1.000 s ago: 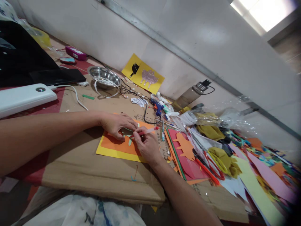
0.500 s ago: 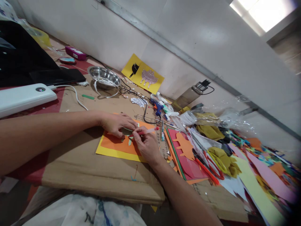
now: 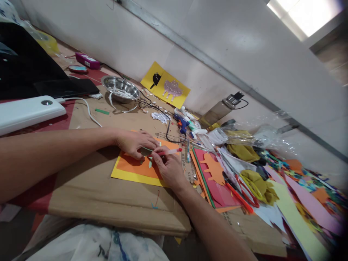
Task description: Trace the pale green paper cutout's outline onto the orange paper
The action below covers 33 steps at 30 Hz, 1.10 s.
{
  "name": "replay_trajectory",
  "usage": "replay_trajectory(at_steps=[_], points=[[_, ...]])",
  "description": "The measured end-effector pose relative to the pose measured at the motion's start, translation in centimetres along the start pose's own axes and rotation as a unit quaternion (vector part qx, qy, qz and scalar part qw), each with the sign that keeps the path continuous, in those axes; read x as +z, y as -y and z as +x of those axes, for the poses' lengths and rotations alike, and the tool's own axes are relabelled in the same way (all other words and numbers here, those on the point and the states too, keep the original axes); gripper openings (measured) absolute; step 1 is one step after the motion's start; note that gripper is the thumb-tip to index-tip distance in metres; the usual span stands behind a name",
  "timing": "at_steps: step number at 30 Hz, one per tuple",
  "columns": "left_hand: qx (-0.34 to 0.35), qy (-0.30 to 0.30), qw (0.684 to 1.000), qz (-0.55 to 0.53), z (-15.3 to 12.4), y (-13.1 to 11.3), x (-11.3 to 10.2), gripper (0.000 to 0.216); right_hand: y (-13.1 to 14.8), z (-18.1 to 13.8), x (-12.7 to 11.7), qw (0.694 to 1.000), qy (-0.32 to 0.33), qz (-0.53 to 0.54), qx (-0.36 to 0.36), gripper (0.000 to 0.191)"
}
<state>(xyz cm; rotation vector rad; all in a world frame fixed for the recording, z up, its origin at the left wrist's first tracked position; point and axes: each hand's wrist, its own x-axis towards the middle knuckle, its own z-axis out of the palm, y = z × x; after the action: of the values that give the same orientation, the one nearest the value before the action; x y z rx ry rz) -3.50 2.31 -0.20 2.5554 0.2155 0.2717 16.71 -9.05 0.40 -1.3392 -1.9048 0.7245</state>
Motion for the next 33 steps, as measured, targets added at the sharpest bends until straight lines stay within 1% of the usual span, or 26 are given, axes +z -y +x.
replay_trajectory(at_steps=[9, 17, 24, 33], points=[[0.000, 0.009, 1.000, 0.006, 0.01, -0.42, -0.25, 0.060, 0.25, 0.05, -0.06, 1.000, 0.008, 0.006, 0.006, 0.023], [-0.001, 0.004, 1.000, 0.011, -0.05, -0.43, -0.18, 0.060, 0.26, 0.18, 0.05, 1.000, 0.016, 0.026, 0.002, 0.020], [-0.001, 0.005, 1.000, 0.014, -0.05, -0.42, -0.19, 0.060, 0.28, 0.29, 0.00, 1.000, 0.018, 0.024, -0.005, 0.019], [0.002, -0.003, 1.000, 0.013, -0.04, -0.34, -0.05, 0.059, 0.08, 0.16, 0.02, 1.000, -0.013, -0.016, -0.020, 0.023]])
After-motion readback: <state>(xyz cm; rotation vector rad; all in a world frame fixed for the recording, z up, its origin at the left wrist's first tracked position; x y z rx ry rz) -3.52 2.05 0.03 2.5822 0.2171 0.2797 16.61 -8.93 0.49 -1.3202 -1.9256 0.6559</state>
